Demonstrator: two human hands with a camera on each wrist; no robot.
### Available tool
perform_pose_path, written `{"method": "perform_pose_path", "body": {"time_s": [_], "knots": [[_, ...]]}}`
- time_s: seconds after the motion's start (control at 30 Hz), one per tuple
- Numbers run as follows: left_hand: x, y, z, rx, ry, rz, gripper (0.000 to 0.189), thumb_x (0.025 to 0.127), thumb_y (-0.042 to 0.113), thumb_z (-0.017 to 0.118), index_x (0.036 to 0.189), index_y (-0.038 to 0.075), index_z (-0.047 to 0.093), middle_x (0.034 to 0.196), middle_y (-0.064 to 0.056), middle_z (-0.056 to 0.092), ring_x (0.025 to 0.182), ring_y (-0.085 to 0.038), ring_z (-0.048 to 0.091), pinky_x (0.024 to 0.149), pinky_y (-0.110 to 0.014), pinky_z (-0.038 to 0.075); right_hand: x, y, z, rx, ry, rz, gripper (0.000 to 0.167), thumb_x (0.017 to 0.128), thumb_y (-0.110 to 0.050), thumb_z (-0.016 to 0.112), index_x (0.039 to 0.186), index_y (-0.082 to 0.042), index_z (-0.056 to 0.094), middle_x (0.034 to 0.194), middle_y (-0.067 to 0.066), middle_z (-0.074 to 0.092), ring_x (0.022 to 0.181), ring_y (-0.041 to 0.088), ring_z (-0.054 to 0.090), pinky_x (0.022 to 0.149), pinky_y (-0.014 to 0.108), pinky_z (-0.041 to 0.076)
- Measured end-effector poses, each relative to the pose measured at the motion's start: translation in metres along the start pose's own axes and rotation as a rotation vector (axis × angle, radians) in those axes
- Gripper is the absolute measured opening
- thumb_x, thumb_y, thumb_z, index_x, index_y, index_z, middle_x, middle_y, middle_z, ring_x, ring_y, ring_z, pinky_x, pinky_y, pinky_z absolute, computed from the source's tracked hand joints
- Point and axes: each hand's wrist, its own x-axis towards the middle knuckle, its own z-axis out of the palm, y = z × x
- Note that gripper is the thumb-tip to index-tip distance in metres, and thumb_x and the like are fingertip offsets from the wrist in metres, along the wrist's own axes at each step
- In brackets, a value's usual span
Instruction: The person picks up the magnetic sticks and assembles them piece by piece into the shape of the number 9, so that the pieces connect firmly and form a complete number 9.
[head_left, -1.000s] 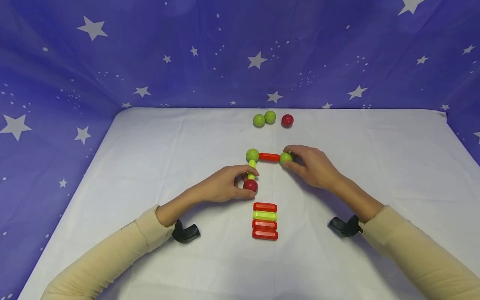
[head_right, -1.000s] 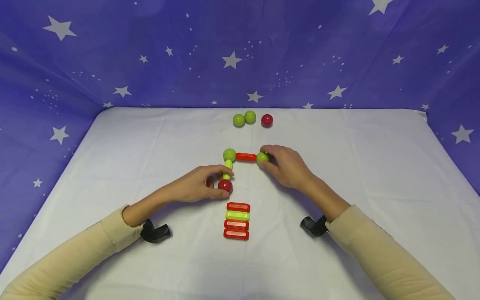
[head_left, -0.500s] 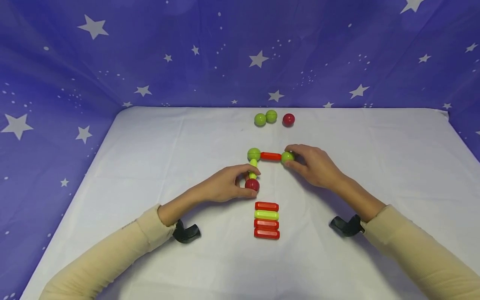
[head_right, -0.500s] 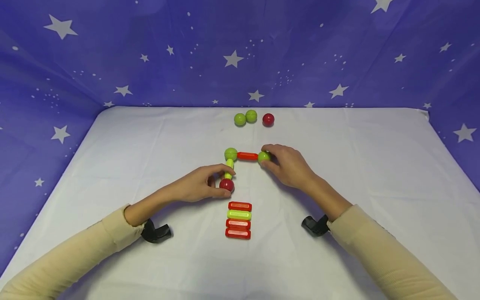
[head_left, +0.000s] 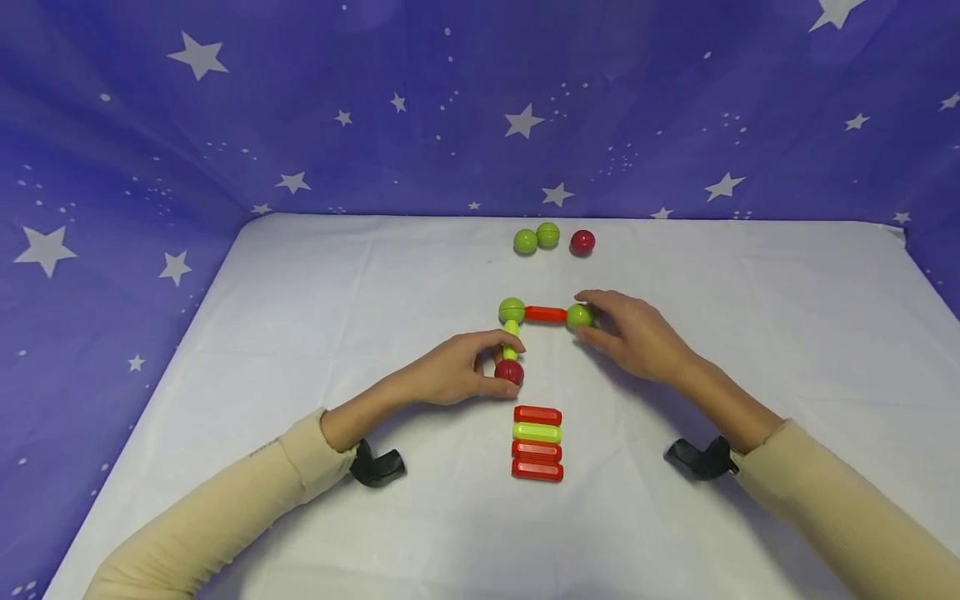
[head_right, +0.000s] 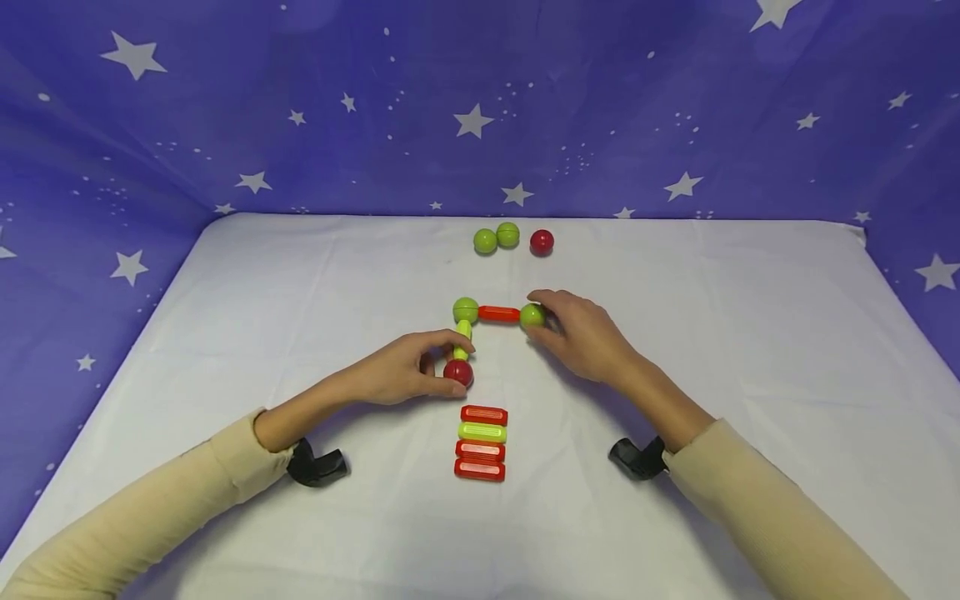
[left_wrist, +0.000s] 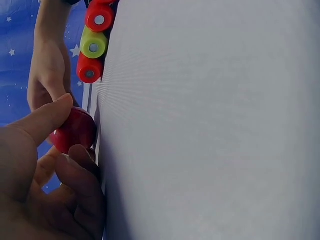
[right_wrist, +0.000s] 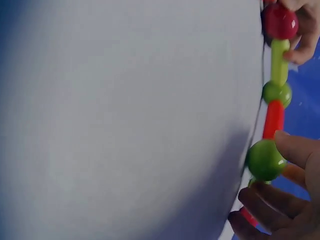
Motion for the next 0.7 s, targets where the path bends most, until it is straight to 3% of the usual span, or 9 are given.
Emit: {"method": "perform_pose_path", "body": {"time_s": [0.13,0.3,0.53,0.7], "knots": [[0.001,-0.001,0.000,-0.008,0.002,0.007,0.046,0.085,0.027,0.079,0.126,0.018,0.059,0.101,0.000,0.056,0.071,-0.018,0.053,0.066,-0.030,0.044,-0.009,-0.009,-0.004,0.016,0.043,-0.053,0.052,0.091,-0.017,0.072,0.138,-0.002,0.053,0.133,0.017,0.057,0.125,0.034,0.051,0.104,0.054,0.037],[0.000,-0.002,0.000,-0.013,0.002,0.010,0.047,0.085,0.027,0.079,0.126,0.018,0.059,0.101,0.000,0.056,0.071,-0.018,0.053,0.066,-0.030,0.044,-0.026,-0.028,-0.003,0.077,0.095,-0.119,0.041,0.088,-0.011,0.076,0.126,-0.003,0.062,0.121,0.011,0.064,0.118,0.030,0.056,0.100,0.053,0.043],[0.000,-0.003,0.001,-0.014,0.002,0.011,0.047,0.085,0.027,0.079,0.127,0.018,0.059,0.101,0.000,0.056,0.069,-0.017,0.053,0.065,-0.029,0.045,-0.052,-0.048,0.017,0.175,0.016,-0.144,0.029,0.085,-0.009,0.077,0.114,-0.008,0.071,0.108,0.000,0.071,0.105,0.022,0.063,0.089,0.049,0.050],[0.000,-0.003,0.000,-0.029,0.002,0.015,0.047,0.085,0.026,0.080,0.126,0.017,0.059,0.102,-0.001,0.056,0.067,-0.016,0.053,0.064,-0.028,0.044,-0.060,-0.053,0.032,0.224,-0.038,-0.130,0.026,0.086,-0.011,0.077,0.112,-0.012,0.072,0.100,-0.009,0.070,0.100,0.016,0.063,0.085,0.044,0.051]]}}
